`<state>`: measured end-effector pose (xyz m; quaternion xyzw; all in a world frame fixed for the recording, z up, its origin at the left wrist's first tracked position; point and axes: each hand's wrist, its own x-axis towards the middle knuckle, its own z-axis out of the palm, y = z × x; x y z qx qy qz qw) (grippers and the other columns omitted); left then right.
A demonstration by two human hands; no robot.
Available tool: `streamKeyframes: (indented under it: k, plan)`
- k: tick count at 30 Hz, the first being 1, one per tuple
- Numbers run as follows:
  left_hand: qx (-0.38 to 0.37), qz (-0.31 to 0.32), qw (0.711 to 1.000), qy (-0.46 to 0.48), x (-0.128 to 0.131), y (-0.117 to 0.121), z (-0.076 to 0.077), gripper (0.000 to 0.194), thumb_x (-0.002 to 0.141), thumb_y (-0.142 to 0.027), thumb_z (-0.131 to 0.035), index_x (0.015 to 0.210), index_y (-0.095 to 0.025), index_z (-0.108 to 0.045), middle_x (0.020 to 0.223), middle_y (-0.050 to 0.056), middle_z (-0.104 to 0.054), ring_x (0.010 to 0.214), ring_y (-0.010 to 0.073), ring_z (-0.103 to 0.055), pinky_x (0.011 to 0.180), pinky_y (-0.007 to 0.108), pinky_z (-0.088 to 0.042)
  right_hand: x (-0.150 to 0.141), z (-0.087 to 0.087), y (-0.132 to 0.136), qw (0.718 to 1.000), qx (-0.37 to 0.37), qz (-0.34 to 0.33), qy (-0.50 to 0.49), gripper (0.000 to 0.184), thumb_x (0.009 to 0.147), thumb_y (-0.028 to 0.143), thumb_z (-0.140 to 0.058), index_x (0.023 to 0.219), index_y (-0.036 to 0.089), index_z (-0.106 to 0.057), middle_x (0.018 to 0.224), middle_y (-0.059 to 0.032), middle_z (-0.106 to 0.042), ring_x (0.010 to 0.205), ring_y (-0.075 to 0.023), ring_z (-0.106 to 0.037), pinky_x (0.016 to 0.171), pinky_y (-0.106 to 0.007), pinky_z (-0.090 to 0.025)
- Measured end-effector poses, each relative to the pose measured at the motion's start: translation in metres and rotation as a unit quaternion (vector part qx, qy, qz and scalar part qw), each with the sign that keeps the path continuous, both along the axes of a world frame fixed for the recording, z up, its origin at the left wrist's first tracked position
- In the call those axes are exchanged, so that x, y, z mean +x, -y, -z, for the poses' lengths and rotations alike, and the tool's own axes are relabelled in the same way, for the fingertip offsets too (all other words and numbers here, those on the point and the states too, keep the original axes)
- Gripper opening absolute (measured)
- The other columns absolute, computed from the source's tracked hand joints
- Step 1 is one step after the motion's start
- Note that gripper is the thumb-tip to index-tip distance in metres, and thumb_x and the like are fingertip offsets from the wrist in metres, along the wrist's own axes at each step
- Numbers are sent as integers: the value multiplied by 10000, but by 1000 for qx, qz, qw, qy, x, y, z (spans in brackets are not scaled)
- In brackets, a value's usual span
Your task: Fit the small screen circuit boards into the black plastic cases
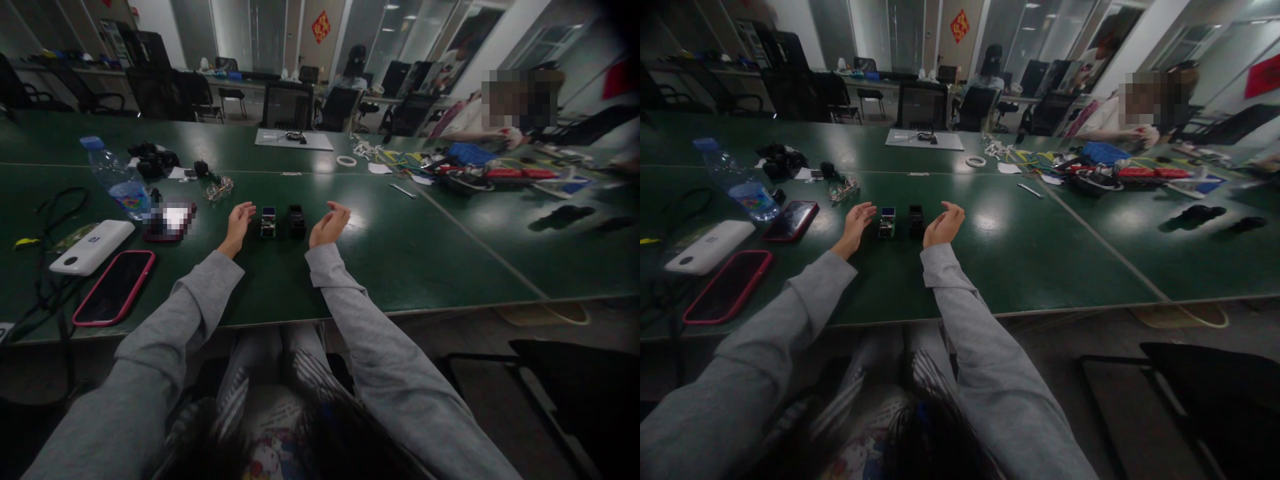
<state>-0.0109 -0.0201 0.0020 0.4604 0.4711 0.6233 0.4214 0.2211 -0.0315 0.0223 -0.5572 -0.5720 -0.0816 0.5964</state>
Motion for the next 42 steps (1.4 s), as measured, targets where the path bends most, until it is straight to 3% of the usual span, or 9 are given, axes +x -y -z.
streamKeyframes:
  k: [4,8,12,16,21,26,31,37,42]
  plan:
    - [-6,-6,998,-61,2,17,-1,277,938,-323,-462,1176,-212,-549,1240,111,-628,1084,219,-612,994,424,-439,6,2,-7,998,22,46,-37,371,940,189,-204,1156,141,-502,1100,-147,-482,1090,-266,-479,971,-534,-414]
    - [-30,23,994,-98,9,26,-2,445,935,-523,-445,1241,-201,-473,1284,138,-594,1129,229,-595,994,425,-448,-4,15,-13,1000,-21,3,-7,353,980,317,-254,1192,155,-485,1140,-147,-483,1120,-264,-471,984,-525,-421]
    - [4,34,983,-178,19,29,2,732,820,-637,-570,1339,-157,-381,1369,203,-502,1214,282,-545,1014,454,-447,-18,25,-11,987,-123,-89,48,431,956,443,-397,1244,131,-473,1202,-179,-474,1182,-282,-448,1021,-508,-408]
    - [79,21,931,-355,21,32,11,982,625,-530,-808,1395,-132,-348,1416,223,-428,1332,354,-420,1121,515,-334,-25,30,-7,969,-191,-129,91,564,856,427,-599,1297,101,-469,1250,-207,-458,1202,-319,-448,1038,-512,-408]
    - [119,14,912,-392,17,29,19,875,697,-377,-778,1411,-136,-335,1376,202,-440,1304,333,-446,1109,517,-360,-25,30,-6,951,-231,-171,110,629,794,257,-654,1356,74,-439,1288,-224,-449,1242,-323,-459,1053,-486,-427]
    - [124,6,910,-396,16,28,19,892,674,-369,-800,1406,-141,-344,1330,191,-450,1271,334,-466,1073,515,-402,-24,30,-6,948,-236,-182,113,643,796,238,-653,1369,43,-434,1294,-236,-448,1269,-322,-455,1065,-466,-435]
    - [127,10,910,-395,15,30,18,872,676,-328,-794,1406,-176,-342,1313,166,-450,1257,329,-476,1059,537,-407,-23,31,-7,949,-234,-189,97,613,777,214,-648,1353,116,-462,1269,-193,-472,1238,-302,-487,1036,-475,-463]
    - [136,11,907,-398,15,28,21,884,672,-314,-793,1413,-164,-335,1310,172,-448,1266,335,-472,1068,533,-404,-21,30,-8,956,-216,-183,81,530,759,149,-634,1279,118,-534,1229,-164,-482,1206,-252,-499,1075,-402,-445]
    - [139,11,905,-402,14,27,22,881,677,-314,-786,1416,-166,-330,1310,173,-443,1269,342,-467,1071,547,-398,-20,31,-8,962,-203,-166,80,521,740,163,-669,1248,137,-559,1195,-156,-450,1203,-274,-464,1055,-447,-452]
